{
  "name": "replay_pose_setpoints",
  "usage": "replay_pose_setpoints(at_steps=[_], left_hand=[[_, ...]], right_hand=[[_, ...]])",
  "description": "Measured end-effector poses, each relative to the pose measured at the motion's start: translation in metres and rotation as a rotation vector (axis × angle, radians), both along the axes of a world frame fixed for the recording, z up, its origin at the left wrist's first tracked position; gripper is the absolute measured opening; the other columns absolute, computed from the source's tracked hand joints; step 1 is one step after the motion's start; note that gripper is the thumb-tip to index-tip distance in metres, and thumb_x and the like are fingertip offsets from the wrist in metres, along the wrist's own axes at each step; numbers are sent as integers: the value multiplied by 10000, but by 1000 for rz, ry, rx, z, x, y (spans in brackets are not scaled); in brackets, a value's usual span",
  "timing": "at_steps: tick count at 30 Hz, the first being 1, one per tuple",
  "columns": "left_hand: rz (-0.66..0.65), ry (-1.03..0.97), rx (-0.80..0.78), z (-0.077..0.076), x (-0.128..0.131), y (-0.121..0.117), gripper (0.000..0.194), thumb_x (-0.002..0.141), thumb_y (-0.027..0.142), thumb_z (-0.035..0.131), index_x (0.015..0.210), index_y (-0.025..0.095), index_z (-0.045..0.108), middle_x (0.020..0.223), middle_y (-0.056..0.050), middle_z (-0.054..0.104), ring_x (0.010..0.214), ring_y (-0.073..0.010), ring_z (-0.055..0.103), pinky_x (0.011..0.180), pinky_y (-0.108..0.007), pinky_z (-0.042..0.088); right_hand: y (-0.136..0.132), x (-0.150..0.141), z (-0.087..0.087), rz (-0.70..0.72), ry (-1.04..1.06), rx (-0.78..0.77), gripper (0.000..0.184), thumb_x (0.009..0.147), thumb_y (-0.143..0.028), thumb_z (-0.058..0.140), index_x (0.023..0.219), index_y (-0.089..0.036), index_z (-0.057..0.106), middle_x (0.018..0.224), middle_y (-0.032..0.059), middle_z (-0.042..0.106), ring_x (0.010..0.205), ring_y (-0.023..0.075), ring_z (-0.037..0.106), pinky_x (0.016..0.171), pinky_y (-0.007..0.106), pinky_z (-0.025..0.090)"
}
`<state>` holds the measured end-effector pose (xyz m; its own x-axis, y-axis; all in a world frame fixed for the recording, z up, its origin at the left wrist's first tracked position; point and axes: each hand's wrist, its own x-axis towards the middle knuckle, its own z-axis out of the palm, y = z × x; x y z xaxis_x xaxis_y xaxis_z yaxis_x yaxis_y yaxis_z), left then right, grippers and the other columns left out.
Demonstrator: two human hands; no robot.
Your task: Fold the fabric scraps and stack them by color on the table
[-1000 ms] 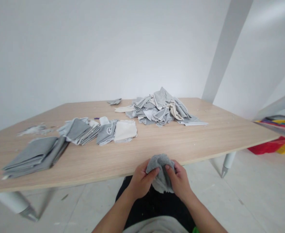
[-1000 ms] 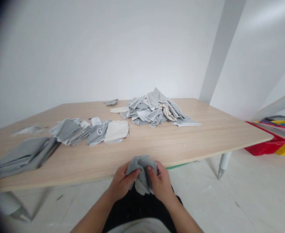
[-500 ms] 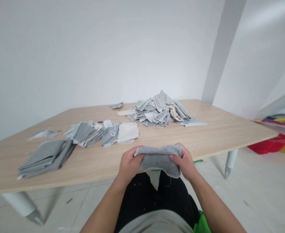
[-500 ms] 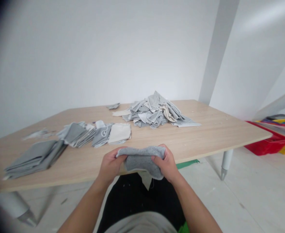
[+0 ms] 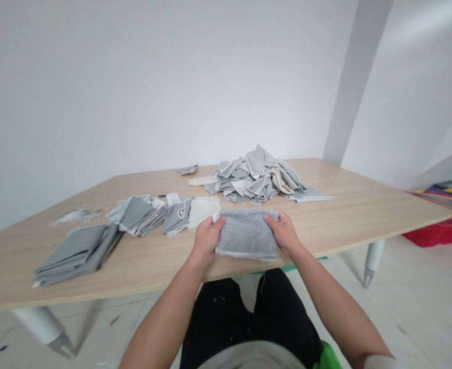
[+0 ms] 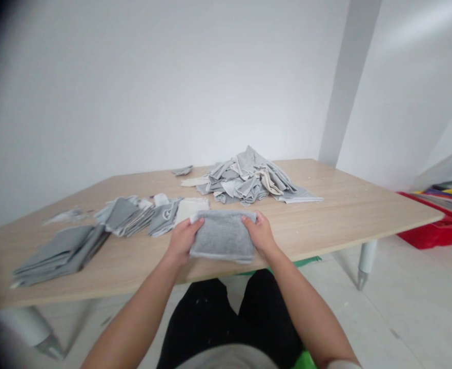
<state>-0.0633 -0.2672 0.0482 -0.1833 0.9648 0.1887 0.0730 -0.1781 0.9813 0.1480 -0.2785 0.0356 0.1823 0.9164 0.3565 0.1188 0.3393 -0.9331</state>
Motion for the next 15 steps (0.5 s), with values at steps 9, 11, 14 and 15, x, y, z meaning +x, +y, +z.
replay_pose_setpoints(at_steps=[9,11,14,15], left_hand=[[26,1011,256,-55,-15,16,363,909,319,422,1182,158,600,1238,-121,625,1186,-243,543,1028,-374,393],[-77,1092,295,-71,-7,6,348,915,332,422,1152,171,620,1224,-97,637,1180,-222,549,1031,-350,403],[-197,1185,352,-87,5,-5,348,897,317,464,1169,166,620,1254,-99,621,1216,-225,523,1073,-363,369],[-223,1210,370,-89,7,-7,360,892,314,473,1185,158,614,1272,-107,608,1232,-233,509,1086,-376,352]], right_hand=[[13,15,-53,-198,-496,25,190,833,-305,542,921,-170,642,908,99,662,884,216,582,833,341,437],[-6,11,-69,-213,-679,76,196,872,-294,501,898,-168,649,901,107,656,909,232,569,852,360,425],[-31,-2,-85,-223,-854,100,221,902,-312,486,895,-169,654,886,110,641,917,250,552,843,378,419],[-37,-8,-88,-234,-897,93,224,899,-335,501,910,-171,653,887,112,635,915,256,549,833,381,420]])
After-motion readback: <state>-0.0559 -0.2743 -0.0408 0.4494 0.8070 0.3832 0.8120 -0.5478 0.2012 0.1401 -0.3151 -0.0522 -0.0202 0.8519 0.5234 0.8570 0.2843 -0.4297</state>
